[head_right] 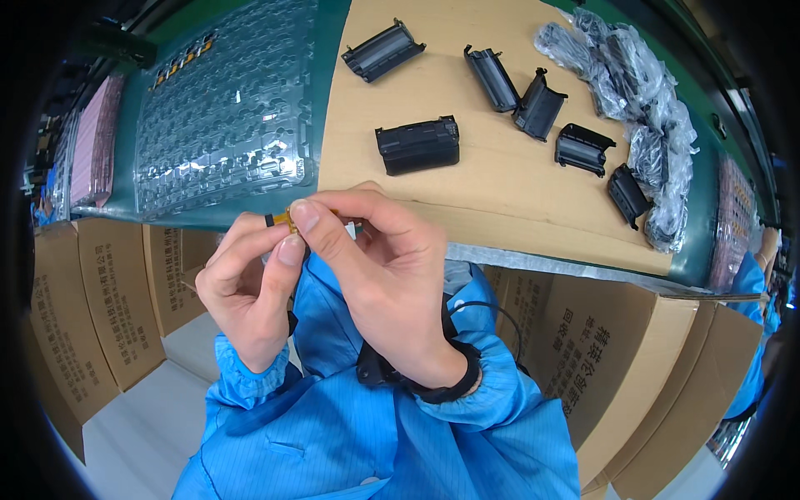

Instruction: Manually assemble internal electronic parts into a small plastic housing component.

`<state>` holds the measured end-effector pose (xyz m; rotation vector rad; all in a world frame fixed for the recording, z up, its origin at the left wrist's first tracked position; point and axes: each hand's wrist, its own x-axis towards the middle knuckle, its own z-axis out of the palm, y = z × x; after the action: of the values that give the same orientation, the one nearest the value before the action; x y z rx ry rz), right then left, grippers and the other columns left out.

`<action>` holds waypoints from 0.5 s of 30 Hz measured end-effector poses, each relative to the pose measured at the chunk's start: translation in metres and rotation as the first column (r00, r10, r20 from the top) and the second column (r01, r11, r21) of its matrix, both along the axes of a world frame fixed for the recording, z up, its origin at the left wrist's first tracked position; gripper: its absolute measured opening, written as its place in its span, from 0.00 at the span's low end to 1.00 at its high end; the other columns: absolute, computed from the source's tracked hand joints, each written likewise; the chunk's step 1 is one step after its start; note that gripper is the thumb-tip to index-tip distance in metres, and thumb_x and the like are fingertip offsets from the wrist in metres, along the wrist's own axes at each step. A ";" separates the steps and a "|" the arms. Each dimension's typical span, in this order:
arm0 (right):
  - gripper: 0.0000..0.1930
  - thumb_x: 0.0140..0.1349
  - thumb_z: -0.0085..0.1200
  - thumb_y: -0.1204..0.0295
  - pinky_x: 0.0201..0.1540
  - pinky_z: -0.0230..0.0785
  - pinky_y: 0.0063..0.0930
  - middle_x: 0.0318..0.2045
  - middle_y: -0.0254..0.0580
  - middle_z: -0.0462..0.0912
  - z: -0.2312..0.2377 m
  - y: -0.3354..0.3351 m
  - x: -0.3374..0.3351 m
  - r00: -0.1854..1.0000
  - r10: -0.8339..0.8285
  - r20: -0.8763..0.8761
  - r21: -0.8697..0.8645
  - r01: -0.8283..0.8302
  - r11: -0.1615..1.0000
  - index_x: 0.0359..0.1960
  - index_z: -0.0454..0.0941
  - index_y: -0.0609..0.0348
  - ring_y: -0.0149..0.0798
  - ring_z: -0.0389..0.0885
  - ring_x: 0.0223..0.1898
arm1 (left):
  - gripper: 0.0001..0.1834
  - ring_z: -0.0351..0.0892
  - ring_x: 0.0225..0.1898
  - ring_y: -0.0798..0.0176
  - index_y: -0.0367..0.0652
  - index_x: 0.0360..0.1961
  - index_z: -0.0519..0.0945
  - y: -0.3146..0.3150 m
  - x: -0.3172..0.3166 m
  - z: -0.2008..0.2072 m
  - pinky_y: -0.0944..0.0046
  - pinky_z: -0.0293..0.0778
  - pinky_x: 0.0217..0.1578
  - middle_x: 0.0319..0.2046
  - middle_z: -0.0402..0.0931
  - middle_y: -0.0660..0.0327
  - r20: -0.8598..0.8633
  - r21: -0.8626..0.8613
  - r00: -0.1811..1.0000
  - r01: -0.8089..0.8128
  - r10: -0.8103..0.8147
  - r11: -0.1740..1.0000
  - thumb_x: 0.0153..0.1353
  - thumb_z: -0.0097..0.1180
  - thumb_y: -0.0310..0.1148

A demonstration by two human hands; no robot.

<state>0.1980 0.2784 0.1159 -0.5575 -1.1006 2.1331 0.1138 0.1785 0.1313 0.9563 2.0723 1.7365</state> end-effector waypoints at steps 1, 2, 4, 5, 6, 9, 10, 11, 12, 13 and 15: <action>0.06 0.64 0.59 0.80 0.37 0.66 0.17 0.35 0.40 0.84 0.001 -0.001 0.000 1.000 0.002 -0.001 -0.001 -0.002 1.000 0.41 0.83 0.67 0.25 0.77 0.35 | 0.09 0.78 0.31 0.62 0.35 0.36 0.86 0.000 0.000 0.000 0.67 0.71 0.34 0.31 0.82 0.55 -0.029 -0.004 1.000 -0.011 0.010 1.000 0.51 0.67 0.17; 0.06 0.64 0.59 0.80 0.36 0.66 0.17 0.35 0.39 0.84 0.003 -0.001 0.001 1.000 0.016 0.015 -0.051 -0.015 0.999 0.41 0.83 0.67 0.24 0.77 0.35 | 0.09 0.78 0.31 0.62 0.35 0.35 0.86 -0.001 0.000 -0.001 0.67 0.71 0.34 0.30 0.82 0.56 -0.058 -0.009 0.998 -0.022 0.021 1.000 0.51 0.67 0.17; 0.06 0.64 0.60 0.80 0.36 0.66 0.16 0.34 0.38 0.84 0.006 0.001 0.002 0.999 0.033 0.029 -0.104 -0.030 0.994 0.41 0.82 0.67 0.24 0.77 0.35 | 0.09 0.78 0.31 0.61 0.36 0.35 0.86 -0.001 -0.002 0.000 0.66 0.71 0.34 0.30 0.82 0.56 -0.197 -0.024 0.980 -0.028 0.023 0.999 0.50 0.67 0.17; 0.06 0.64 0.60 0.78 0.36 0.67 0.17 0.33 0.37 0.84 0.007 0.004 0.005 0.991 0.113 0.067 -0.160 -0.101 0.982 0.41 0.82 0.66 0.23 0.77 0.35 | 0.10 0.78 0.30 0.60 0.37 0.34 0.86 -0.003 -0.004 0.000 0.65 0.71 0.34 0.30 0.82 0.57 -0.332 -0.038 0.943 -0.034 0.020 0.999 0.49 0.66 0.17; 0.06 0.64 0.60 0.77 0.36 0.68 0.17 0.33 0.36 0.84 0.007 0.008 0.008 0.975 0.196 0.101 -0.220 -0.170 0.961 0.41 0.82 0.66 0.23 0.78 0.35 | 0.10 0.78 0.30 0.60 0.37 0.34 0.86 -0.004 -0.006 -0.001 0.65 0.71 0.34 0.30 0.82 0.57 -0.332 -0.041 0.943 -0.038 0.022 0.998 0.49 0.66 0.17; 0.07 0.65 0.59 0.74 0.36 0.69 0.16 0.31 0.34 0.84 0.003 0.023 0.018 0.958 0.283 0.051 -0.411 -0.238 0.880 0.41 0.82 0.64 0.23 0.78 0.34 | 0.10 0.79 0.30 0.59 0.37 0.33 0.86 -0.018 -0.010 -0.004 0.63 0.71 0.34 0.29 0.82 0.57 -0.620 -0.065 0.784 -0.102 0.040 0.993 0.48 0.67 0.17; 0.08 0.66 0.57 0.72 0.36 0.70 0.18 0.31 0.35 0.83 -0.002 0.026 0.022 0.977 0.210 0.043 -0.347 -0.182 0.920 0.42 0.81 0.65 0.24 0.78 0.32 | 0.09 0.79 0.31 0.58 0.38 0.34 0.86 -0.029 -0.011 -0.011 0.62 0.71 0.34 0.29 0.82 0.57 -0.610 -0.101 0.784 -0.217 0.112 0.971 0.49 0.67 0.19; 0.08 0.66 0.57 0.72 0.36 0.70 0.18 0.31 0.35 0.83 -0.006 0.033 0.025 0.976 0.214 0.037 -0.347 -0.189 0.919 0.42 0.81 0.65 0.24 0.78 0.32 | 0.08 0.80 0.31 0.57 0.38 0.34 0.86 -0.041 -0.016 -0.024 0.61 0.72 0.34 0.29 0.82 0.57 -0.600 -0.139 0.778 -0.332 0.187 0.933 0.49 0.67 0.20; 0.08 0.67 0.57 0.72 0.36 0.70 0.19 0.31 0.35 0.83 -0.009 0.041 0.031 0.989 0.138 0.057 -0.340 -0.111 0.934 0.41 0.81 0.65 0.25 0.78 0.31 | 0.08 0.80 0.31 0.57 0.38 0.34 0.86 -0.055 -0.024 -0.040 0.61 0.72 0.34 0.29 0.82 0.57 -0.607 -0.145 0.772 -0.344 0.191 0.928 0.49 0.67 0.20; 0.08 0.67 0.56 0.72 0.36 0.69 0.21 0.31 0.36 0.83 -0.009 0.049 0.038 0.995 0.064 0.078 -0.336 -0.034 0.941 0.41 0.80 0.65 0.26 0.77 0.31 | 0.07 0.80 0.31 0.57 0.38 0.34 0.86 -0.072 -0.030 -0.056 0.60 0.73 0.34 0.29 0.82 0.57 -0.563 -0.202 0.787 -0.428 0.253 0.881 0.51 0.66 0.21; 0.09 0.67 0.56 0.71 0.36 0.69 0.23 0.31 0.37 0.82 -0.010 0.063 0.048 0.996 0.044 0.079 -0.308 -0.018 0.951 0.41 0.80 0.65 0.27 0.77 0.30 | 0.06 0.81 0.31 0.57 0.38 0.34 0.86 -0.108 -0.043 -0.092 0.60 0.73 0.34 0.29 0.82 0.57 -0.526 -0.264 0.787 -0.511 0.322 0.818 0.53 0.65 0.23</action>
<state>0.2461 0.3417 0.1061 -0.7854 -0.8276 2.3445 0.0710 0.0707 0.0398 0.8727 3.0082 1.2311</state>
